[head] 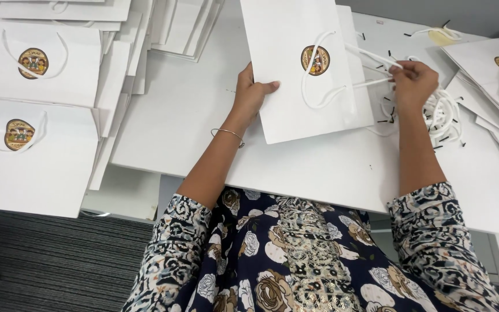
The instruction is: Assembling white paper bags by threading and securing white string handles through pre-punched holes.
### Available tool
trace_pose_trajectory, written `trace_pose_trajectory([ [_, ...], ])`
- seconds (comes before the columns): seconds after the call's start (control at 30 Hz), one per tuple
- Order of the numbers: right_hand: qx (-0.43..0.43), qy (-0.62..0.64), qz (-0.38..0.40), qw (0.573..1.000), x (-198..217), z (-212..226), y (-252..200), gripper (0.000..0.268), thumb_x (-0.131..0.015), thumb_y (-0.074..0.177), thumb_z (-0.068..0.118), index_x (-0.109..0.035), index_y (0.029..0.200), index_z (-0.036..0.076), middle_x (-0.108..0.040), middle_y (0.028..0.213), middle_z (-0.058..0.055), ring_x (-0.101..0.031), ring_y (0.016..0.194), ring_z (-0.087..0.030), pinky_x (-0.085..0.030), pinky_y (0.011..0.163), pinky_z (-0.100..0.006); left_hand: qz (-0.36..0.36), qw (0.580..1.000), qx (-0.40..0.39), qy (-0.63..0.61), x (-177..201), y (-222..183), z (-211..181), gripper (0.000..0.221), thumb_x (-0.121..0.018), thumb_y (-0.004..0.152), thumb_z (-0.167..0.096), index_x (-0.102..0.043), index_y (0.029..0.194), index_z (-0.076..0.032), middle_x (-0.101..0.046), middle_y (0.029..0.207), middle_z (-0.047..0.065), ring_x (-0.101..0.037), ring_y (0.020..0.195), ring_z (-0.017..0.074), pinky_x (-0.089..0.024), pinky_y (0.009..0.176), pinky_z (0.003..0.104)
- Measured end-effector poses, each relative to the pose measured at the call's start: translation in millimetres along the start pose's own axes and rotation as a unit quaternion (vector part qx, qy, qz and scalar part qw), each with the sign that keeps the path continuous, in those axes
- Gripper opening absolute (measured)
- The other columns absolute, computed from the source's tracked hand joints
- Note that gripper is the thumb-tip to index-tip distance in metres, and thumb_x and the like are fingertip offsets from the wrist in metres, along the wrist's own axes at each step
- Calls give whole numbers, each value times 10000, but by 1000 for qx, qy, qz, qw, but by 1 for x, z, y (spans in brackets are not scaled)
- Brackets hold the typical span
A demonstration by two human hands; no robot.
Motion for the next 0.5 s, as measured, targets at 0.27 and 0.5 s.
trace_pose_trajectory([
  [0.27,-19,73,10,997,13,20,-4,142,-770,973,-10,-711,1097,-48,-767,910,-104,-660,686,-102,-489,578,-221,5,1000,-19,-6,0,-3,-11,478,-642,794,100,-574,1265,52,-729,1125,253,-772,963,295,-655,837,354],
  [0.5,0,53,165,985,-39,49,-26,225,-722,1045,171,-693,1192,3,-755,951,-86,-669,728,-95,-472,583,-212,-64,994,-49,-68,26,-5,-28,427,-629,815,101,-565,1236,66,-729,1110,271,-777,922,296,-658,819,353],
])
Point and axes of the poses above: each hand's wrist, its own y-axis towards the middle knuckle, its own x-axis out of the back of the hand, z = x × y, the point moved 10 cm from there along y, towards the middle knuckle
